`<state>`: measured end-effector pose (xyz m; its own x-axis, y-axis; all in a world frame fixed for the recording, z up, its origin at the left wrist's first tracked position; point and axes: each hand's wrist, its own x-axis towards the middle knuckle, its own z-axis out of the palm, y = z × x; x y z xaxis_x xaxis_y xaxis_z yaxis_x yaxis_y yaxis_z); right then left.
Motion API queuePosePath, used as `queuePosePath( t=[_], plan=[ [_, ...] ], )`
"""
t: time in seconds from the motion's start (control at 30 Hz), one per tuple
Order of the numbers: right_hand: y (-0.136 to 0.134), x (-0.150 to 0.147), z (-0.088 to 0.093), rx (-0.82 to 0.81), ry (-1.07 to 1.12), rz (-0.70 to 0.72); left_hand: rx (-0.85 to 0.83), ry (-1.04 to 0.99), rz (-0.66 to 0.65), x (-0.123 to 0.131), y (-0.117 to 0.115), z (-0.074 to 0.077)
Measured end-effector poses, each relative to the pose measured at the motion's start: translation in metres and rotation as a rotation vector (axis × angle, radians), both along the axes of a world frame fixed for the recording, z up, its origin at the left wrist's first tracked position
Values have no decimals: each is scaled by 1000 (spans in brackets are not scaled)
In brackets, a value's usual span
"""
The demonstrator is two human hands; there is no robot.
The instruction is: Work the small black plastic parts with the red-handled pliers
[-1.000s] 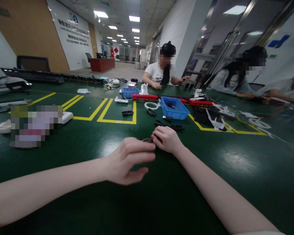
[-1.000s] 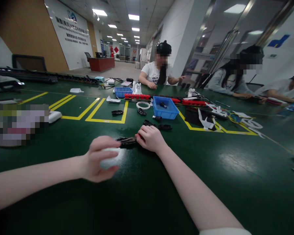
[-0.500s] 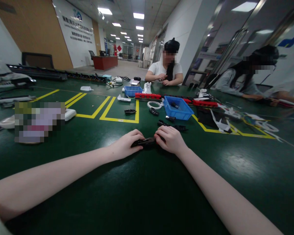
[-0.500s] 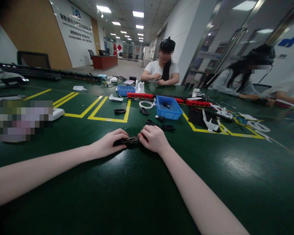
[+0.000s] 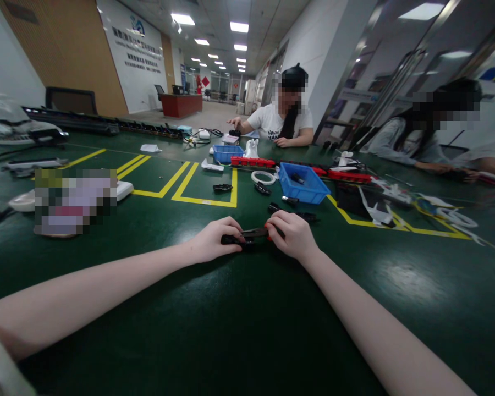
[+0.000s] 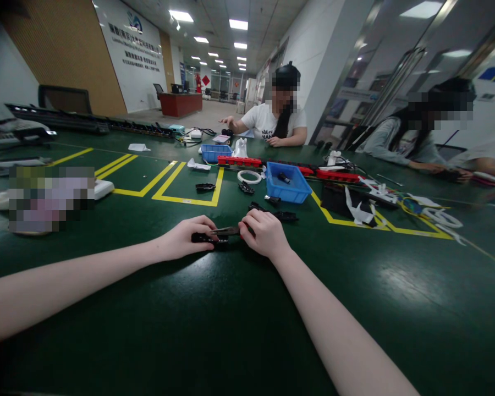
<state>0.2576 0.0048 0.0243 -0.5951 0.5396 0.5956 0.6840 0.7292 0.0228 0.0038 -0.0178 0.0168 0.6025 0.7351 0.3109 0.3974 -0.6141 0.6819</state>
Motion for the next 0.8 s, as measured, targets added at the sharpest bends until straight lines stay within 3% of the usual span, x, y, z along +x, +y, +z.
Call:
queuePosePath(
  t=[0.2, 0.63, 0.8],
  plan=[
    [0, -1, 0, 3, -44, 19, -86, -33, 26, -1, 2, 1],
    [-1, -4, 1, 20, -105, 33, -94, -41, 85, 0, 6, -5],
    [-1, -3, 0, 42, -79, 12, -74, -80, 43, -1, 7, -7]
  ],
)
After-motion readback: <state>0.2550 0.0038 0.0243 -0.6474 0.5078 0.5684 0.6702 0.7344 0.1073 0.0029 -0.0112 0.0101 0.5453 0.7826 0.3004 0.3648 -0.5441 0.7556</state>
